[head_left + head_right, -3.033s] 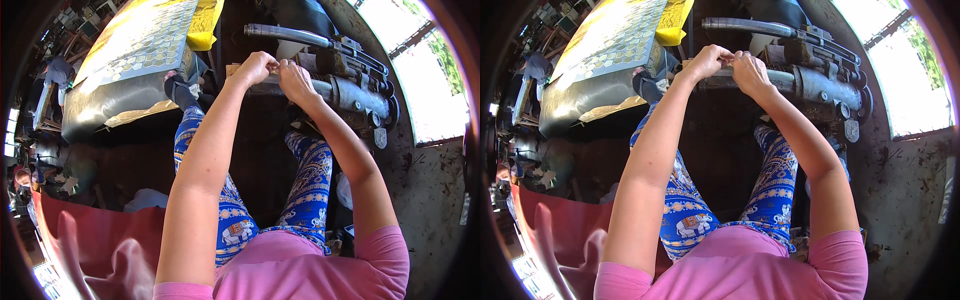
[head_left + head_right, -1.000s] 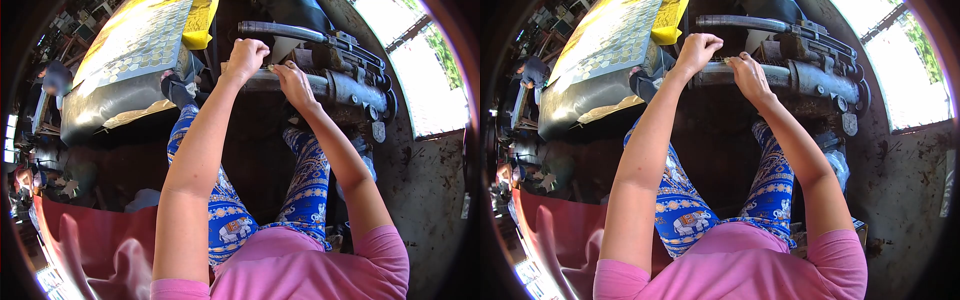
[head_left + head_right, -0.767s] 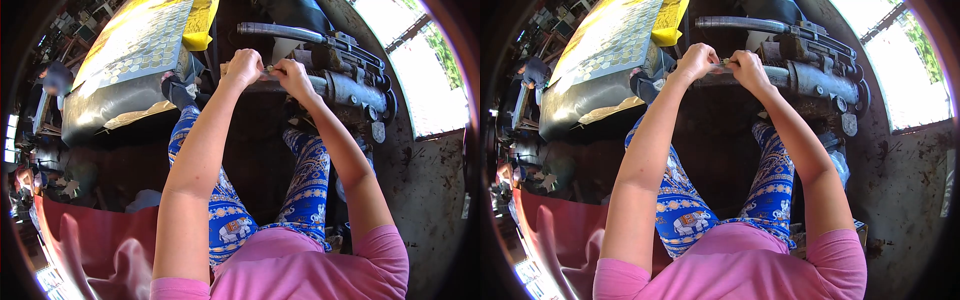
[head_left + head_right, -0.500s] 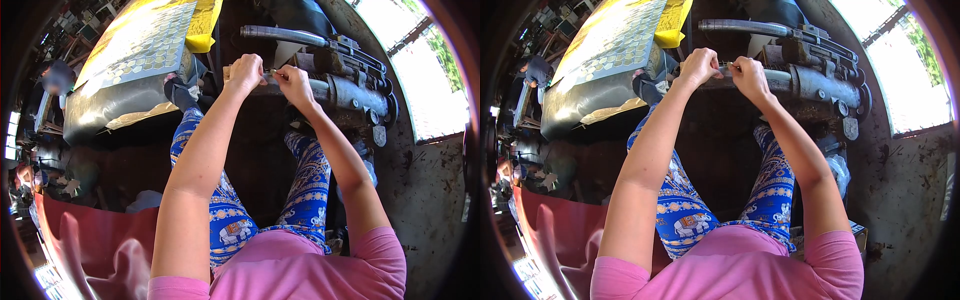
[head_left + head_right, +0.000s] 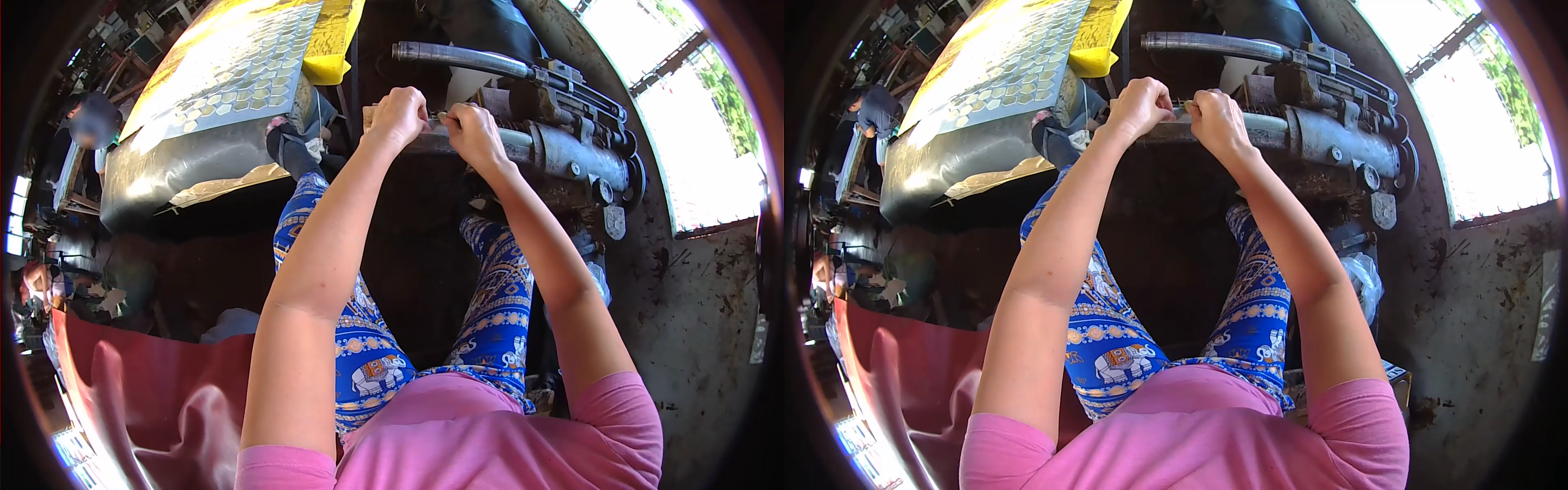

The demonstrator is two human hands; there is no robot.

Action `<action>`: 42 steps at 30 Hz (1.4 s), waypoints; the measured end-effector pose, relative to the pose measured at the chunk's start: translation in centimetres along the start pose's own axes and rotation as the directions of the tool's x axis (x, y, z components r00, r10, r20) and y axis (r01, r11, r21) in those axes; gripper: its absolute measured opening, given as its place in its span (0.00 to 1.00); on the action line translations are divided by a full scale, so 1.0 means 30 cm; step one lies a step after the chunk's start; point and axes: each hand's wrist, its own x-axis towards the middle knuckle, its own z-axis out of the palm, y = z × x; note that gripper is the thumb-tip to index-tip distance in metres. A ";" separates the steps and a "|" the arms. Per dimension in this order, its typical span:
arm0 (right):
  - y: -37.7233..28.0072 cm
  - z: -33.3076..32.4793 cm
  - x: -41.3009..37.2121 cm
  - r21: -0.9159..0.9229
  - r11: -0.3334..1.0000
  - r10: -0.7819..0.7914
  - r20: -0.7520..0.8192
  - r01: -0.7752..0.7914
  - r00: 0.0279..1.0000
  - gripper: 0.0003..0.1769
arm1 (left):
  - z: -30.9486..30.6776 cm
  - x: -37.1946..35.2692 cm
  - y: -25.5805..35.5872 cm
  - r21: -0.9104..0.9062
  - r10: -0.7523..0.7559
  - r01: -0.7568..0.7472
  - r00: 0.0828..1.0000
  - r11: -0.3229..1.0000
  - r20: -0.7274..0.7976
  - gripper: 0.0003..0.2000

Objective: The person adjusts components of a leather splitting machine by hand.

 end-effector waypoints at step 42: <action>0.009 -0.041 -0.011 0.070 0.994 0.081 0.064 -0.085 0.995 0.09 | 0.098 0.079 -0.028 -0.217 0.254 -0.282 0.955 0.935 -0.150 0.07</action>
